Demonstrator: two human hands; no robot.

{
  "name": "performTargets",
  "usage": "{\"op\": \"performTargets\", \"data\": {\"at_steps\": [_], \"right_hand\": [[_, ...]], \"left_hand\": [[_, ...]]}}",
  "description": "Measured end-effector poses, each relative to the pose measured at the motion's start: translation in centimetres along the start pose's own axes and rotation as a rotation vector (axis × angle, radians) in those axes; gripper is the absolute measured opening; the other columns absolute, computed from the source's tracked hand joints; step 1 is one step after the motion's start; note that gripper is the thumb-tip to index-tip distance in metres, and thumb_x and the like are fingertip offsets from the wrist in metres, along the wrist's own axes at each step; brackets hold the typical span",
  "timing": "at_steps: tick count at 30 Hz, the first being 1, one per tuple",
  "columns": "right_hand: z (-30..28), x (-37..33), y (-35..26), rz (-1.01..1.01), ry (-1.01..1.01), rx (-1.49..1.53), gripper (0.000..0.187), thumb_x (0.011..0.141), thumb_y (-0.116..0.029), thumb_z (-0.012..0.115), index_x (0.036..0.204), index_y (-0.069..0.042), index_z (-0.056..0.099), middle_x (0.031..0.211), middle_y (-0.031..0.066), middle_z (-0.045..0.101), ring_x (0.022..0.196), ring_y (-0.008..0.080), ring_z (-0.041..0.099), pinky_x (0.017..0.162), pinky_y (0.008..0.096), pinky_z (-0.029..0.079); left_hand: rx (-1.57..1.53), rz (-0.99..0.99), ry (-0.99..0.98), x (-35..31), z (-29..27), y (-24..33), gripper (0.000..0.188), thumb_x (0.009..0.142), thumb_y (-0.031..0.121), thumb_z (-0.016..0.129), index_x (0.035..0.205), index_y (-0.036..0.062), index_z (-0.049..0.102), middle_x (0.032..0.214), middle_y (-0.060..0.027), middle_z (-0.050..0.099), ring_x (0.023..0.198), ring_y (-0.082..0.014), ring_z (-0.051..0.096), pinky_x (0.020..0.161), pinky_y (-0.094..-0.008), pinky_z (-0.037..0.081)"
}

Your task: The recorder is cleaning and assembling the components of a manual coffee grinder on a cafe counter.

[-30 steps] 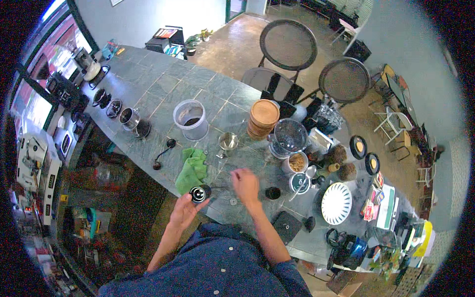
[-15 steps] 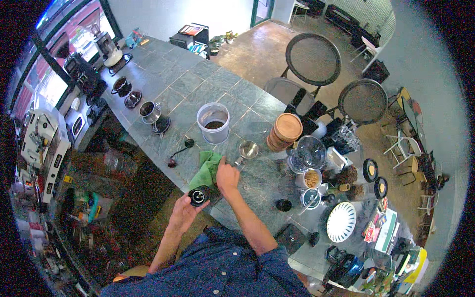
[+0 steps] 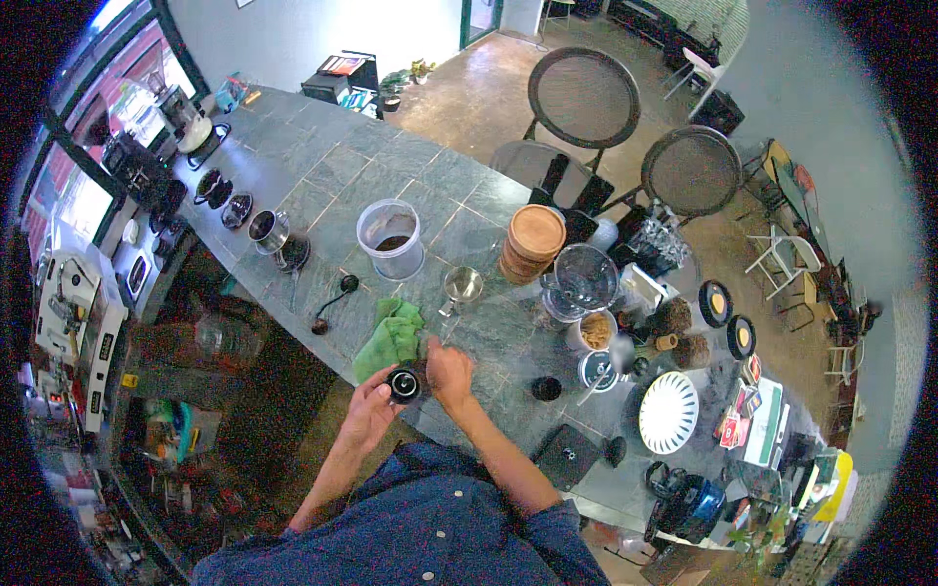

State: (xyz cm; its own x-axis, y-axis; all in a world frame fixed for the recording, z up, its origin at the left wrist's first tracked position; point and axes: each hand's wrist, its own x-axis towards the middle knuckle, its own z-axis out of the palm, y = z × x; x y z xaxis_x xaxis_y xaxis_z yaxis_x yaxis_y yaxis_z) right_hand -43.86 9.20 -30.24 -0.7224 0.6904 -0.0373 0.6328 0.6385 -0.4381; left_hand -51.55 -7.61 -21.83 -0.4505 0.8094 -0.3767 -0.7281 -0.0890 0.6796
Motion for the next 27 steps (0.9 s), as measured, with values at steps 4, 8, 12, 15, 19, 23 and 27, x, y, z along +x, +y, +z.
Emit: {"op": "performTargets", "data": {"at_steps": [4,8,12,15,19,23,27], "right_hand": [[-0.8,-0.3,1.0,0.022,0.013,0.073,0.013,0.093,-0.019,0.064,0.098,-0.007,0.065,0.080,0.0215,0.071,0.075,0.0433,0.070,0.067,0.0526,0.055],[-6.1,-2.9,0.6,-0.097,0.077,0.467,0.014,0.091,-0.019,0.070,0.093,-0.005,0.068,0.078,0.0173,0.072,0.073,0.0377,0.071,0.066,0.0460,0.056],[-13.8,-6.4,-1.6,0.049,0.234,0.728,0.016,0.082,-0.012,0.081,0.093,-0.006,0.072,0.100,0.0139,0.070,0.083,0.0285,0.070,0.068,0.0392,0.056],[-16.3,-8.4,-3.0,-0.064,0.343,0.688,0.020,0.075,-0.006,0.084,0.092,-0.006,0.073,0.115,0.0124,0.065,0.099,0.0281,0.065,0.079,0.0392,0.055],[-16.4,-8.9,-3.2,-0.245,0.485,0.388,0.024,0.069,-0.003,0.084,0.090,-0.007,0.073,0.120,0.0111,0.065,0.115,0.0333,0.059,0.095,0.0433,0.050],[-16.8,-9.6,-2.5,-0.255,0.509,0.401,0.025,0.067,-0.003,0.085,0.090,-0.008,0.074,0.122,0.0107,0.065,0.114,0.0355,0.059,0.096,0.0445,0.050],[-17.1,-10.1,-1.9,-0.225,0.427,0.465,0.022,0.068,-0.005,0.085,0.088,-0.008,0.077,0.126,0.0101,0.064,0.118,0.0354,0.058,0.098,0.0443,0.049]], "left_hand": [[-0.013,-0.012,-0.068,0.3,0.4,-0.7,0.062,0.095,0.022,0.072,0.143,-0.0068,0.047,0.133,-0.0147,0.064,0.122,-0.0247,0.064,0.104,-0.0428,0.055],[0.057,0.003,0.042,0.2,0.7,-0.7,0.063,0.095,0.023,0.073,0.144,-0.0078,0.045,0.133,-0.0149,0.063,0.121,-0.0246,0.064,0.103,-0.0418,0.054],[0.151,-0.031,0.201,-0.3,3.1,-0.4,0.064,0.093,0.015,0.074,0.146,-0.0047,0.045,0.132,-0.0096,0.063,0.115,-0.0160,0.062,0.099,-0.0349,0.050],[0.178,0.006,0.158,-0.1,4.3,-1.0,0.064,0.091,0.012,0.077,0.145,-0.0054,0.047,0.128,-0.0097,0.064,0.114,-0.0157,0.062,0.099,-0.0328,0.049],[0.234,0.037,0.121,-0.1,5.4,-2.2,0.064,0.088,0.012,0.080,0.141,-0.0061,0.050,0.126,-0.0102,0.065,0.115,-0.0157,0.061,0.100,-0.0320,0.049],[0.292,0.120,0.105,-0.2,6.1,-3.0,0.065,0.084,0.013,0.083,0.138,-0.0063,0.053,0.125,-0.0097,0.065,0.117,-0.0164,0.059,0.102,-0.0320,0.048],[0.306,0.140,0.105,-0.3,6.3,-3.6,0.065,0.083,0.011,0.083,0.138,-0.0061,0.053,0.124,-0.0101,0.065,0.117,-0.0175,0.059,0.103,-0.0324,0.048]]}}
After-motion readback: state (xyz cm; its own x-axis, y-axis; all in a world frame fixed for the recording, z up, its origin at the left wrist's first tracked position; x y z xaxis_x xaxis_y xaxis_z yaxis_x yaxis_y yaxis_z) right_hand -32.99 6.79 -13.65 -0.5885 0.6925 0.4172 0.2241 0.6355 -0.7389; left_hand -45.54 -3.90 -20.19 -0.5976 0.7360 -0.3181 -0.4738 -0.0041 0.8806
